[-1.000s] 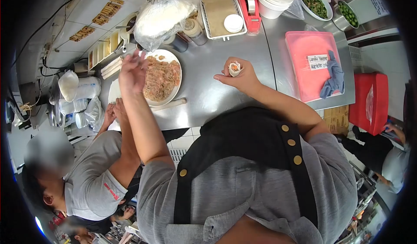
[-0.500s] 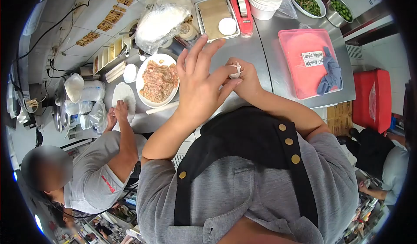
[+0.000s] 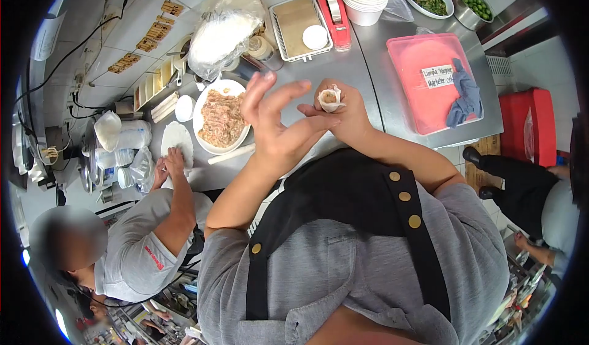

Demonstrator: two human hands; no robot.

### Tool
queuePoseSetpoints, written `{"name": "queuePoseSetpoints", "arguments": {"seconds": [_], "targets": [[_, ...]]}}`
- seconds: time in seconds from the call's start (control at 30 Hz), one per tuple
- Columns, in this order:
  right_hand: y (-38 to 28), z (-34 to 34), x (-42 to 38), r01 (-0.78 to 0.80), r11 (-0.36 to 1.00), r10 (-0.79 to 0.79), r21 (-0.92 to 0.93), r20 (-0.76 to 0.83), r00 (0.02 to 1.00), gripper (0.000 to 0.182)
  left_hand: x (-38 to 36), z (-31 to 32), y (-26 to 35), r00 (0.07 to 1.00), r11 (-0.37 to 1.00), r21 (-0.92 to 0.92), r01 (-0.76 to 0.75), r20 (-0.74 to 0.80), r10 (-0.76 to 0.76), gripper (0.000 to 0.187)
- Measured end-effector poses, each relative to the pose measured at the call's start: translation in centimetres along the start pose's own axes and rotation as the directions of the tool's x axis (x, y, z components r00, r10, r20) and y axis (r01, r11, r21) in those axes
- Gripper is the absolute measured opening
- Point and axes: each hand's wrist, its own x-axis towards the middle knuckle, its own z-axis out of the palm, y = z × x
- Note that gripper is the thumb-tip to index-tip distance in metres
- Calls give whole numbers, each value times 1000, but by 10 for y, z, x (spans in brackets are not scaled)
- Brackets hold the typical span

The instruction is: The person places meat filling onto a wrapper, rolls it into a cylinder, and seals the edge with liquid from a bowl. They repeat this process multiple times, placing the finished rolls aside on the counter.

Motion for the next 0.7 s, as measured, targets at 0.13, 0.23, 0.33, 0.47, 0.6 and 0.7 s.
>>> {"name": "queuePoseSetpoints", "arguments": {"seconds": [0.13,0.23,0.33,0.47,0.6,0.7], "targets": [[14,3,2,51,997,-51,56,-4,999,24,-9,22,-4,976,979,184,-83,-186,117,23],[14,4,2,21,973,-15,230,-27,1000,22,-8,23,-6,977,972,222,-73,-181,115,26],[21,0,3,63,992,-61,112,-24,998,19,-4,14,-7,988,954,270,-130,-47,148,34],[20,-3,5,62,997,-62,-37,-14,998,17,-2,12,-9,989,951,274,-146,22,145,27],[17,-4,5,45,956,-40,-289,23,999,20,3,12,-12,972,947,228,-225,123,201,9],[15,-1,6,62,972,-52,-227,53,997,24,6,7,-11,962,956,193,-221,206,181,7]]}}
